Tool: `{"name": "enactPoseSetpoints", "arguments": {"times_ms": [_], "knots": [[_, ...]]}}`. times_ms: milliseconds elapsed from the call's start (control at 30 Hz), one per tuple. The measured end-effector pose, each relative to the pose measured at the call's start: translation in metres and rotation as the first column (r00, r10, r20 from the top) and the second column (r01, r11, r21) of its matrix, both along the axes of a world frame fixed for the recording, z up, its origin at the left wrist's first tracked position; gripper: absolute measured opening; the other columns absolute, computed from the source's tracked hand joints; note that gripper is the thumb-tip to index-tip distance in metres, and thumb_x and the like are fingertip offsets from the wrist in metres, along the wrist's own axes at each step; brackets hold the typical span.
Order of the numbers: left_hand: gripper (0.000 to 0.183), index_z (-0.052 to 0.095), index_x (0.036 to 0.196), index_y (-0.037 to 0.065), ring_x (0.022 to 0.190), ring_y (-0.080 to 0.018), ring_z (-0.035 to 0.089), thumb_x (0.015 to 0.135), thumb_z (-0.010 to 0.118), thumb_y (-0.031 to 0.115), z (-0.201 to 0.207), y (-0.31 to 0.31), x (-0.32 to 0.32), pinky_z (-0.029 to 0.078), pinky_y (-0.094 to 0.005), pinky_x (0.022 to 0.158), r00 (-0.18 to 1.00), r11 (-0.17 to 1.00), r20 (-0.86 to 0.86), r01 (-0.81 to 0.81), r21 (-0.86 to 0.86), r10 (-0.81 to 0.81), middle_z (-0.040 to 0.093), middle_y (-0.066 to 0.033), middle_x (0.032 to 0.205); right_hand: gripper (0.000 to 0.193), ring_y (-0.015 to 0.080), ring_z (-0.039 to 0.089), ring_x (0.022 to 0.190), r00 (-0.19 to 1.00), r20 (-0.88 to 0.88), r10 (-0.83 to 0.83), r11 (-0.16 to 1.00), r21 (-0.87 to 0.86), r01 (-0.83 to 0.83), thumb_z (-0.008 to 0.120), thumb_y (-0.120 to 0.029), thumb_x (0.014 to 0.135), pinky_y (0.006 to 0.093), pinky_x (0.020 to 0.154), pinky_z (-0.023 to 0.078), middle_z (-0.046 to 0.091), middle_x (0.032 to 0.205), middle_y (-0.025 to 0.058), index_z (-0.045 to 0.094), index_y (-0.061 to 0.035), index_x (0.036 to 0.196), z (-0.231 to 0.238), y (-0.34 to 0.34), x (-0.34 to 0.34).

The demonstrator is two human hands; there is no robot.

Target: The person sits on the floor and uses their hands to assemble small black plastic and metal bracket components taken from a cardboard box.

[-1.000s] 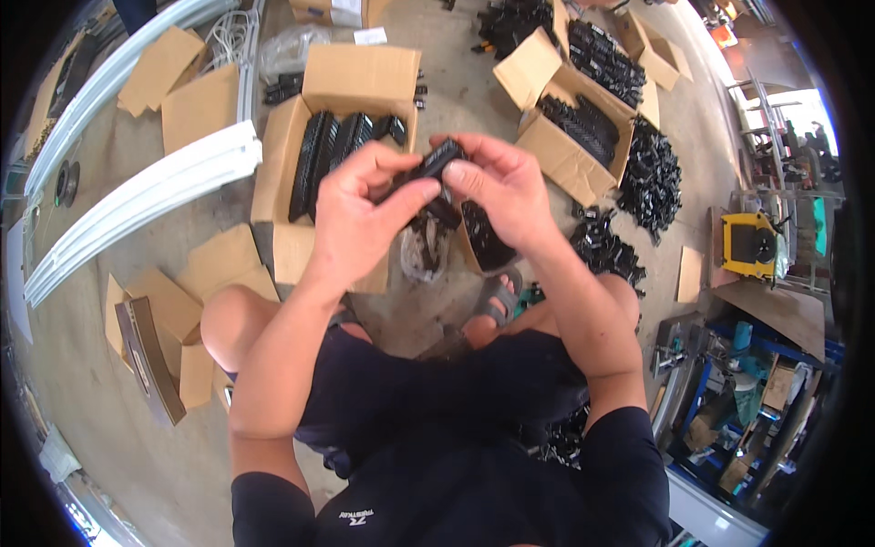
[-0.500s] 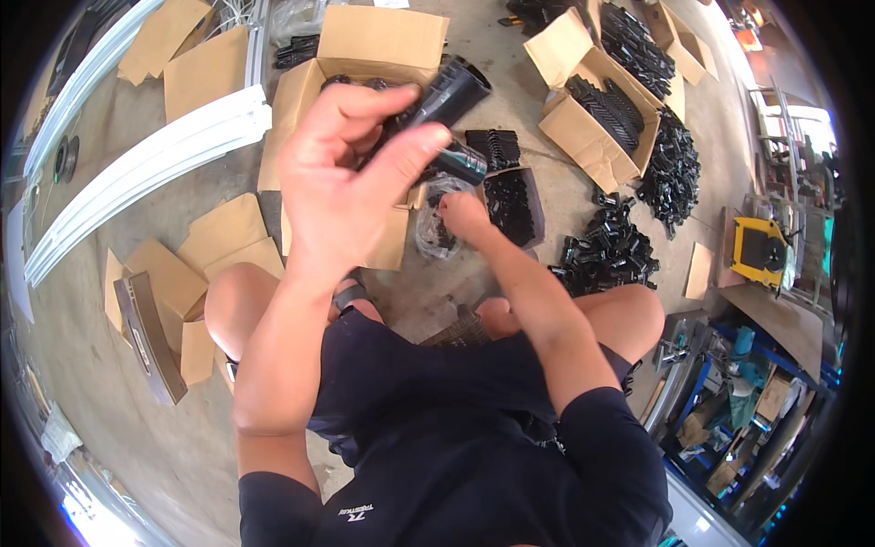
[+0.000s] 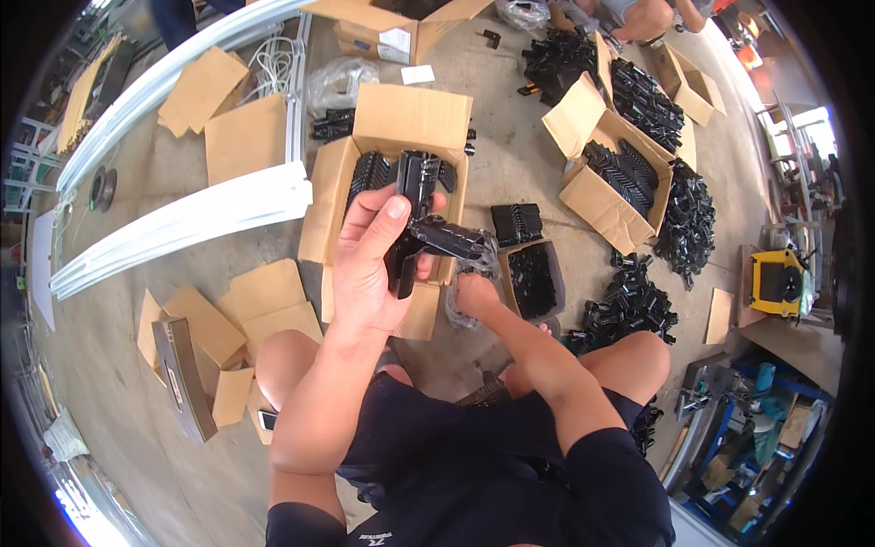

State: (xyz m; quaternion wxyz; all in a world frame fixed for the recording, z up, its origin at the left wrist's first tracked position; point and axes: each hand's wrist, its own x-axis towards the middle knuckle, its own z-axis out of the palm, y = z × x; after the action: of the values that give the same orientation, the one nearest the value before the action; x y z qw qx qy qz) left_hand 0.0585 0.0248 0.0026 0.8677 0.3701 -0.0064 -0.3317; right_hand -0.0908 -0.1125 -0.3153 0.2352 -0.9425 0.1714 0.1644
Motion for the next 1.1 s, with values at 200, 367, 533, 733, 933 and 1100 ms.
{"name": "enactPoseSetpoints", "arguments": {"times_ms": [200, 367, 533, 733, 933, 1100], "knots": [[0.014, 0.065, 0.108, 0.009, 0.067, -0.0138, 0.068, 0.099, 0.068, 0.018, 0.001, -0.010, -0.003, 0.053, -0.0241, 0.049, 1.000, 0.997, 0.020, -0.017, -0.077, 0.019, 0.073, -0.0188, 0.104, 0.014, 0.0286, 0.071, 0.074, 0.972, 0.205, -0.118, 0.934, 0.354, 0.039, 0.065, -0.014, 0.083, 0.0398, 0.070, 0.057, 0.073, 0.083, 0.0174, 0.068, -0.0015, 0.087, 0.124, -0.037, 0.019], [0.015, 0.063, 0.109, 0.005, 0.070, -0.0128, 0.068, 0.098, 0.068, 0.015, 0.005, -0.018, -0.012, 0.054, -0.0244, 0.050, 0.989, 0.998, 0.138, -0.064, 0.011, 0.062, 0.073, -0.0180, 0.103, 0.014, 0.0110, 0.061, 0.065, 0.914, 0.040, -0.403, 0.589, 0.776, 0.226, 0.066, -0.015, 0.091, 0.0306, 0.056, 0.050, 0.066, 0.074, 0.0040, 0.065, -0.0012, 0.093, 0.263, -0.063, 0.013], [0.022, 0.060, 0.113, 0.002, 0.069, -0.0085, 0.064, 0.094, 0.071, 0.006, 0.006, -0.034, -0.041, 0.052, -0.0244, 0.050, 0.873, 0.888, 0.429, -0.371, 0.270, 0.234, 0.070, -0.0080, 0.092, 0.006, 0.0059, 0.056, 0.070, 0.874, 0.207, -0.440, 0.416, 0.909, -0.006, 0.064, -0.008, 0.093, 0.0246, 0.057, 0.047, 0.060, 0.085, -0.0033, 0.063, -0.0035, 0.098, 0.318, -0.060, -0.013], [0.019, 0.060, 0.112, 0.003, 0.059, -0.0080, 0.059, 0.097, 0.069, 0.010, -0.004, -0.054, -0.054, 0.050, -0.0234, 0.048, 0.835, 0.842, 0.385, -0.496, 0.212, 0.394, 0.072, -0.0087, 0.094, 0.012, 0.0266, 0.068, 0.071, 0.686, 0.685, -0.243, 0.847, 0.495, -0.194, 0.071, -0.007, 0.086, 0.0360, 0.066, 0.054, 0.069, 0.082, 0.0154, 0.070, -0.0004, 0.096, 0.312, 0.003, -0.004], [0.020, 0.060, 0.112, 0.001, 0.057, -0.0089, 0.058, 0.097, 0.069, 0.012, -0.004, -0.053, -0.041, 0.049, -0.0231, 0.047, 0.830, 0.832, 0.366, -0.514, 0.211, 0.420, 0.073, -0.0108, 0.098, 0.015, 0.0264, 0.068, 0.074, 0.593, 0.777, -0.209, 0.835, 0.457, -0.305, 0.071, -0.002, 0.087, 0.0352, 0.070, 0.054, 0.071, 0.088, 0.0135, 0.071, 0.0002, 0.101, 0.313, 0.004, 0.004], [0.021, 0.059, 0.113, 0.004, 0.055, -0.0093, 0.057, 0.098, 0.068, 0.017, -0.003, -0.053, -0.041, 0.048, -0.0227, 0.048, 0.850, 0.858, 0.375, -0.467, 0.215, 0.369, 0.074, -0.0105, 0.100, 0.013, 0.0130, 0.068, 0.080, 0.770, 0.513, -0.379, 0.600, 0.770, -0.217, 0.071, -0.002, 0.090, 0.0287, 0.072, 0.054, 0.072, 0.088, 0.0091, 0.070, 0.0021, 0.103, 0.320, 0.003, 0.003]]}}
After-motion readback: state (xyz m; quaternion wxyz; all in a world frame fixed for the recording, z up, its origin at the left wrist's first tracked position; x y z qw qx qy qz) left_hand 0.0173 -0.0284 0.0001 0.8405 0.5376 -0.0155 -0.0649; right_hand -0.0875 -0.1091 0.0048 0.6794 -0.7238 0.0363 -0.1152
